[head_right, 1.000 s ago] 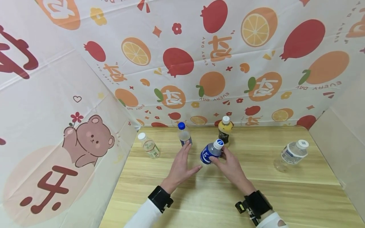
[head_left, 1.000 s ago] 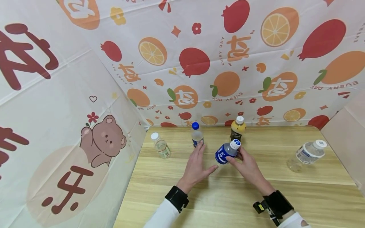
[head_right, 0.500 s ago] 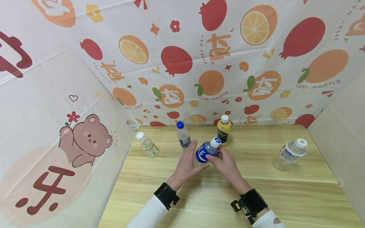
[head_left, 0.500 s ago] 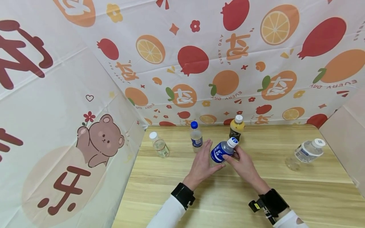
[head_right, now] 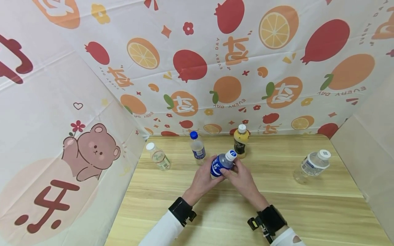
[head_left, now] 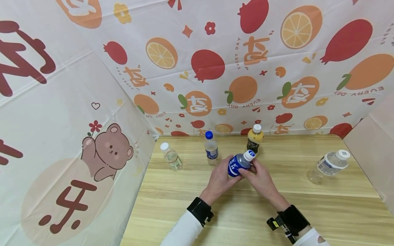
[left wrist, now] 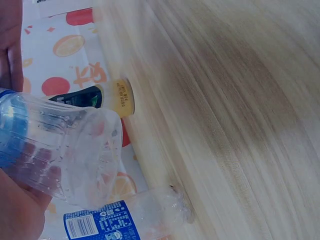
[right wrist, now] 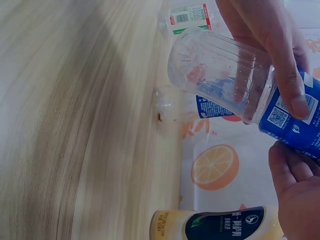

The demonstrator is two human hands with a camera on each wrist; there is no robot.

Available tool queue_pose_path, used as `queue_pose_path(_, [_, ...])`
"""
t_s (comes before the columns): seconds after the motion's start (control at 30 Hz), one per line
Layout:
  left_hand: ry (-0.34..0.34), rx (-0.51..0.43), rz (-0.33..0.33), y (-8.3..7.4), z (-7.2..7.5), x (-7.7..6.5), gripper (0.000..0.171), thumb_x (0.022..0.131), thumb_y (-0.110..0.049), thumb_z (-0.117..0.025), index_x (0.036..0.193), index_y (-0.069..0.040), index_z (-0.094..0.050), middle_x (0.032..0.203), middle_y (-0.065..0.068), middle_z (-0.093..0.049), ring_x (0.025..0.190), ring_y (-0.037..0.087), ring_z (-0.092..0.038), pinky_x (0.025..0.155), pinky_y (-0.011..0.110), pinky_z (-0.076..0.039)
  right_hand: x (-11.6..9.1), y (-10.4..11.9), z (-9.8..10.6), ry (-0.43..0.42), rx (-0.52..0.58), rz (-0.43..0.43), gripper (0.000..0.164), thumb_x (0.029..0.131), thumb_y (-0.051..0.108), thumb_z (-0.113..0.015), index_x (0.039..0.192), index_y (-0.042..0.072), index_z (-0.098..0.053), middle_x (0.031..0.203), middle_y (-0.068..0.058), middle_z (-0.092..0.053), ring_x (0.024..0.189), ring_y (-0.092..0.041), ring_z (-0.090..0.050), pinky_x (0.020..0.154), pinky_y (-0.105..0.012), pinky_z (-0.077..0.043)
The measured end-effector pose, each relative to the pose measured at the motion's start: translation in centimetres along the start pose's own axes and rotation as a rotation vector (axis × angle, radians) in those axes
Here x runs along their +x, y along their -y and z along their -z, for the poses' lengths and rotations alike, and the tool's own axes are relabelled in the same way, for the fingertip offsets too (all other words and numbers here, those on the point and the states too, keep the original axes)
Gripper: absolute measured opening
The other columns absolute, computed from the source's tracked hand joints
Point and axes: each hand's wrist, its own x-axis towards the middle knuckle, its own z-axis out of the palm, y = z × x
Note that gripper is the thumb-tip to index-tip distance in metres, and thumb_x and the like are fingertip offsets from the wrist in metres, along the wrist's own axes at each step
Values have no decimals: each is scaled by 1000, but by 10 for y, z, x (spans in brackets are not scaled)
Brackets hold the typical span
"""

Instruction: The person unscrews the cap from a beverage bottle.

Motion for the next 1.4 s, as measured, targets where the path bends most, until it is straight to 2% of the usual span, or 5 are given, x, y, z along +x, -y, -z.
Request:
queue_pose_path(0.4, [4,-19,35,4,-2,-5,82,86,-37,-86,150,-10,-43,136,7,-62,118,19,-64,99,33,-55,-4,0,11,28,-116,-29,66,105,32,-62,157,1,-35,147,-27,-53,130,-43,-57,107,-58,-47])
queue_pose_path(0.63, [7,-1,48,11,-4,-9,82,85,-37,-87,149,-10,-45,134,6,-63,117,19,-64,99,36,-55,2,4,24,-30,-210,26,58,110,34,-51,156,1,-39,143,-23,-58,125,-36,-61,101,-28,-52])
queue_pose_path(0.73, [12,12,49,13,-5,-11,81,84,-37,-87,148,-9,-45,134,6,-63,117,20,-64,100,37,-55,5,7,26,-46,-263,64,53,111,32,-49,152,0,-44,137,-21,-62,120,-34,-64,99,-34,-54])
queue_pose_path(0.87, [18,25,39,16,-5,-14,79,84,-36,-88,146,-7,-47,132,6,-63,115,20,-64,99,37,-55,6,11,26,-63,-356,96,48,110,32,-51,144,-2,-54,120,-17,-70,104,-31,-69,88,-50,-59])
queue_pose_path(1.4, [47,75,56,23,-7,-24,80,82,-33,-90,145,-6,-48,132,7,-63,117,21,-64,100,40,-54,14,14,18,-64,-552,22,44,103,45,-63,117,4,-70,77,1,-60,64,-15,-51,53,-27,-41])
